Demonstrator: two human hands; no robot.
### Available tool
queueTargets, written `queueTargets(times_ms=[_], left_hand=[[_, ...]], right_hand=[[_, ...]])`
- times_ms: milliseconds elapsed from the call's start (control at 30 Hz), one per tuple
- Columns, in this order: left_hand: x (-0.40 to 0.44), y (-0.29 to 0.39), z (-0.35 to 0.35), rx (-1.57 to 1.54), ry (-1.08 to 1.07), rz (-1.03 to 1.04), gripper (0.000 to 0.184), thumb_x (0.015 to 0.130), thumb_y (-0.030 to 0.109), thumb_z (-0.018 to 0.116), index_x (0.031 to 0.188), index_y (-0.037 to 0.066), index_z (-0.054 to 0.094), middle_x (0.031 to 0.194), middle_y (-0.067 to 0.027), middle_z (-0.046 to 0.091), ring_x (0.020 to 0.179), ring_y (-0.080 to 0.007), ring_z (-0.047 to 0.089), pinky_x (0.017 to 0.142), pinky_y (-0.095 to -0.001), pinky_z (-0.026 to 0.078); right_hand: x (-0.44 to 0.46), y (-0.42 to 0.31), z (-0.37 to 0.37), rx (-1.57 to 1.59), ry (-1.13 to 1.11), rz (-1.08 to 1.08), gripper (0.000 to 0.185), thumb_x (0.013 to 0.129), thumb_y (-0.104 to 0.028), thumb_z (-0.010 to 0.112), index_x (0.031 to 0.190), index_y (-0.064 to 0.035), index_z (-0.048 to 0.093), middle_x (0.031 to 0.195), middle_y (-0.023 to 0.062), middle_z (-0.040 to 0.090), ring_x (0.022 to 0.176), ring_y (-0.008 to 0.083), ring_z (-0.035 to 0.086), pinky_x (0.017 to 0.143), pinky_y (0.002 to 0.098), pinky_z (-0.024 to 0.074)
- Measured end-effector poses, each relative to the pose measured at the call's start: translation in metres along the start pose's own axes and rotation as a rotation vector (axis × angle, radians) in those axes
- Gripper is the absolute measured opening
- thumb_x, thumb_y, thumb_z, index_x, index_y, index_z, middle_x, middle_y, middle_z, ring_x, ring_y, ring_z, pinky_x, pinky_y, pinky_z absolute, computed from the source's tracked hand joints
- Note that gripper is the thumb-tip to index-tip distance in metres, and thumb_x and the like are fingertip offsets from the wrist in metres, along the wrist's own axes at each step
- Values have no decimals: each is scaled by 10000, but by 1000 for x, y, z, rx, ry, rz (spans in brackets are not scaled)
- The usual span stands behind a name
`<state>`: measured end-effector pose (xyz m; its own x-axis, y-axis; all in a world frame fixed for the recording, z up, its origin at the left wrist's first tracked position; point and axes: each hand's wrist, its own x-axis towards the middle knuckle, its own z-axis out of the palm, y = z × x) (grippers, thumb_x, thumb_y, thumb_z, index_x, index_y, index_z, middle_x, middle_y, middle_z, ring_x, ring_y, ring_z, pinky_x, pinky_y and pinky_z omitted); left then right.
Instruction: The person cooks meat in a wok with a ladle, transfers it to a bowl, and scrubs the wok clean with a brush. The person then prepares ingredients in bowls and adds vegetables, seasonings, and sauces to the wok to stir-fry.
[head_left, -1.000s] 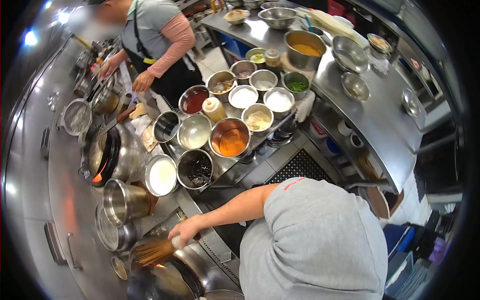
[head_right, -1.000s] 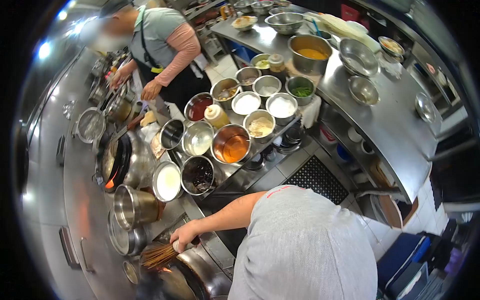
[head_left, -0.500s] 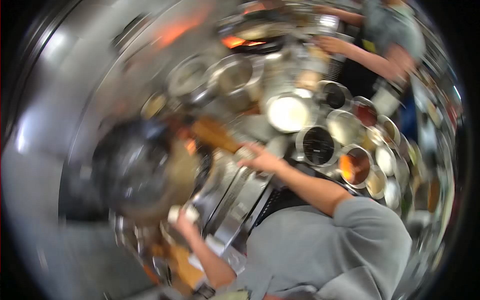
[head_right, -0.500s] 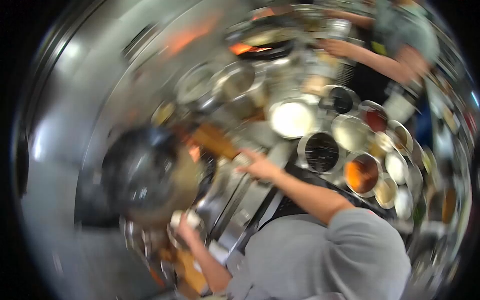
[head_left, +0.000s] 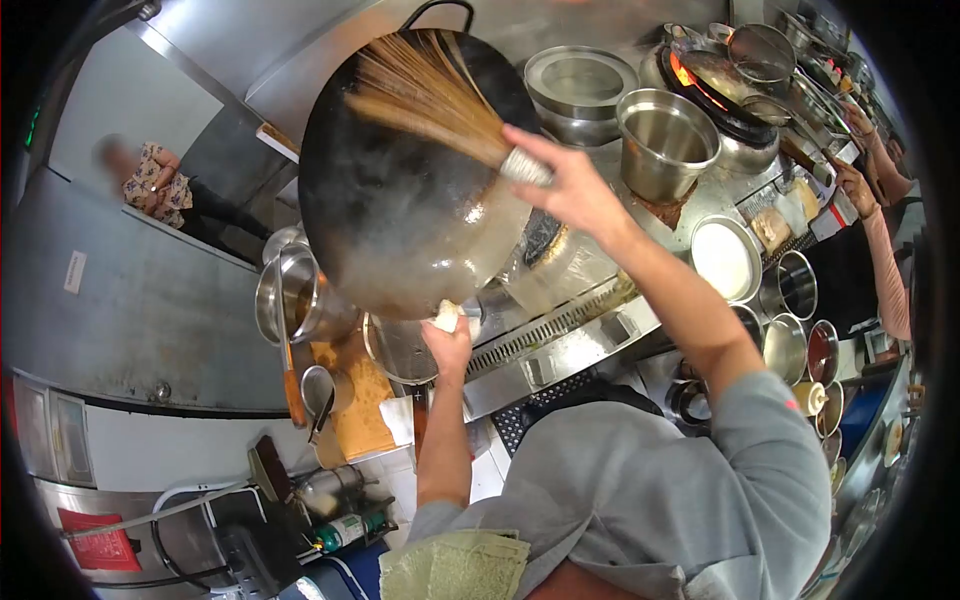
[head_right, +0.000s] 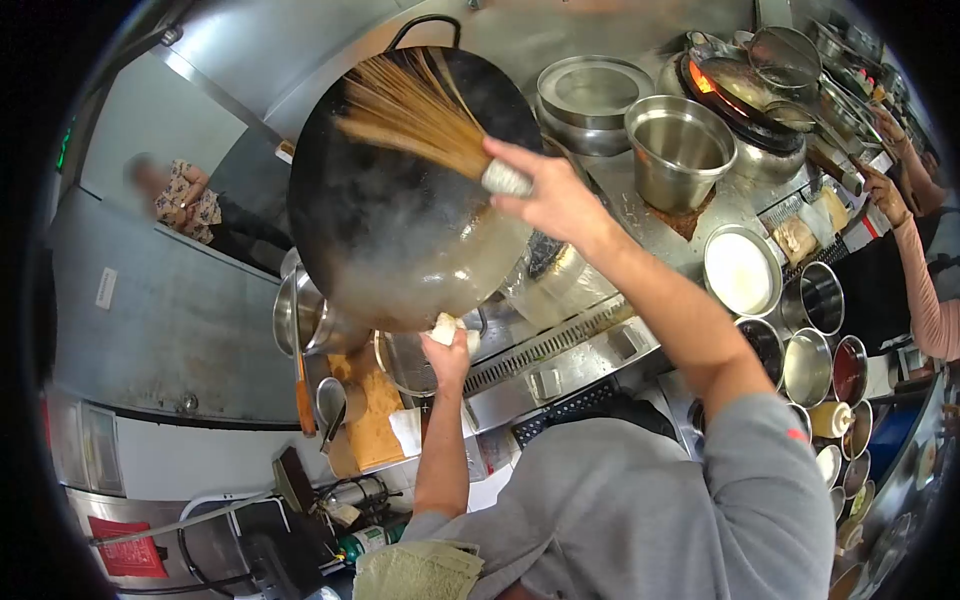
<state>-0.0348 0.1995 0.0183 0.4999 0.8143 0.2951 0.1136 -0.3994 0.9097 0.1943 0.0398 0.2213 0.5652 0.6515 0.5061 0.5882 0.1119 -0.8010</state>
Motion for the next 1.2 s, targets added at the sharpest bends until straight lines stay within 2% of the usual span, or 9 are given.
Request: queueTargets(times_ms=[100,233,433,467,633,800,867,1000,1200], left_hand=[[5,2,2,3,17,51,426,695,22,675,1073,-86,511,966,-226,631,856,-327,645,788,-402,499],[12,4,-2,-84,17,-1,404,702,16,663,1062,-90,514,956,-220,632,861,-330,643,800,-409,494],[6,-17,0,17,0,105,410,703,8,665,1071,-91,516,960,-239,636,898,-376,644,821,-435,490],[6,-16,-3,49,-12,116,412,703,7,665,1074,-90,515,964,-243,636,904,-383,644,824,-439,490],[12,-10,-4,-90,-53,15,457,735,-7,629,1159,-80,475,1017,-205,628,899,-299,639,842,-386,499],[13,0,2,31,-29,147,460,727,-18,630,1156,-79,474,1034,-207,625,908,-305,634,852,-385,491],[8,6,-5,24,-70,85,459,725,-19,631,1153,-78,476,1042,-210,623,920,-305,630,857,-386,486],[18,-3,-5,26,28,200,434,723,-19,630,1129,-79,492,1008,-212,623,908,-309,625,853,-389,480],[3,-9,0,-29,24,151,433,721,-7,635,1119,-99,491,1001,-232,618,913,-354,620,865,-412,469]], right_hand=[[-23,16,-11,-755,-746,259,695,773,-140,618,1435,-166,409,1156,221,630,1059,348,620,978,394,476],[-9,-38,-72,-1177,-978,180,642,748,-126,613,1377,-188,501,1083,189,665,953,335,660,883,425,527],[5,30,-43,-551,-172,-114,642,798,-127,655,1405,-163,450,1175,182,637,1002,330,652,929,390,504],[-6,20,-34,-885,-441,200,692,794,-166,663,1436,-180,403,1101,186,665,961,325,659,932,414,499],[-18,-38,-64,-1161,-910,178,657,789,-181,670,1409,-183,450,1074,175,677,962,363,646,938,438,495],[-21,13,-5,-264,-99,-150,648,817,-201,681,1417,-191,437,1168,214,633,1006,353,638,958,441,477],[-30,13,4,-701,-665,262,636,836,-198,639,1431,-182,415,1129,188,651,1033,340,624,975,433,463],[-37,-6,-57,-1191,-995,81,607,793,-181,634,1380,-221,487,1035,190,670,948,332,657,852,427,522],[-8,-4,-74,-805,-148,66,599,817,-123,614,1392,-185,460,1038,184,662,954,318,659,841,405,548]])
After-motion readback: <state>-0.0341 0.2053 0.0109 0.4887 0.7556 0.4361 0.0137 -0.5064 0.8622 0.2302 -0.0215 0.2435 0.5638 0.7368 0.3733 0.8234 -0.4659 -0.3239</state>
